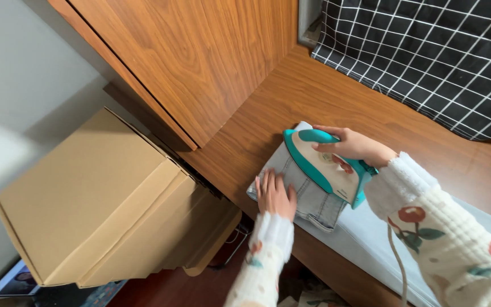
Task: Ironing and folding a pair of light blue jeans on a wooden desk.
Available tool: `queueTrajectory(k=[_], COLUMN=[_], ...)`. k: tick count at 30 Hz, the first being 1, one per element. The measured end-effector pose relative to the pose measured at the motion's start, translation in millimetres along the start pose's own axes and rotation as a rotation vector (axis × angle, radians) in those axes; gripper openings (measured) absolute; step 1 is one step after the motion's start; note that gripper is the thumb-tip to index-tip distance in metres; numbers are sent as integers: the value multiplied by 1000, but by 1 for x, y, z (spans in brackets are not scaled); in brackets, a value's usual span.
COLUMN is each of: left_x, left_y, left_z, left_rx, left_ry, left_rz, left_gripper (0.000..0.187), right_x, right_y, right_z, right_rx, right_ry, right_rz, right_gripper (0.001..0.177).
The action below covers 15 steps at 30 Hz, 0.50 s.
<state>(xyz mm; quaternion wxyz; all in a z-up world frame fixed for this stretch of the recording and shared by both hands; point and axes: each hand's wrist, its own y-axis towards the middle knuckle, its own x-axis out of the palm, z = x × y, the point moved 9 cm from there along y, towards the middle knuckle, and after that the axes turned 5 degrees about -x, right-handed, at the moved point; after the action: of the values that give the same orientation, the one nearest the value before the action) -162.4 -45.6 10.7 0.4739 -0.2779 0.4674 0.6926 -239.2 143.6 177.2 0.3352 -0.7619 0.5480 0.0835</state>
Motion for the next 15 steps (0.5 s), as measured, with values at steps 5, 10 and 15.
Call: queueTrajectory(k=[5,10,15], left_x=[-55,-57,-64], left_y=[-51,-60,-56], left_z=[-1,-7,-4], left_rx=[-80,-24,-41], left_ry=[-32,-71,-136], left_rz=[158,173,158], left_gripper=[51,50,47], right_x=[24,39,32], right_y=[26,31,22], right_z=[18,17,15], right_rx=[-43,-106,-62], right_ry=[-6,-51,-136], right_rz=[-328,-441,-100], right_gripper=[70,70,68])
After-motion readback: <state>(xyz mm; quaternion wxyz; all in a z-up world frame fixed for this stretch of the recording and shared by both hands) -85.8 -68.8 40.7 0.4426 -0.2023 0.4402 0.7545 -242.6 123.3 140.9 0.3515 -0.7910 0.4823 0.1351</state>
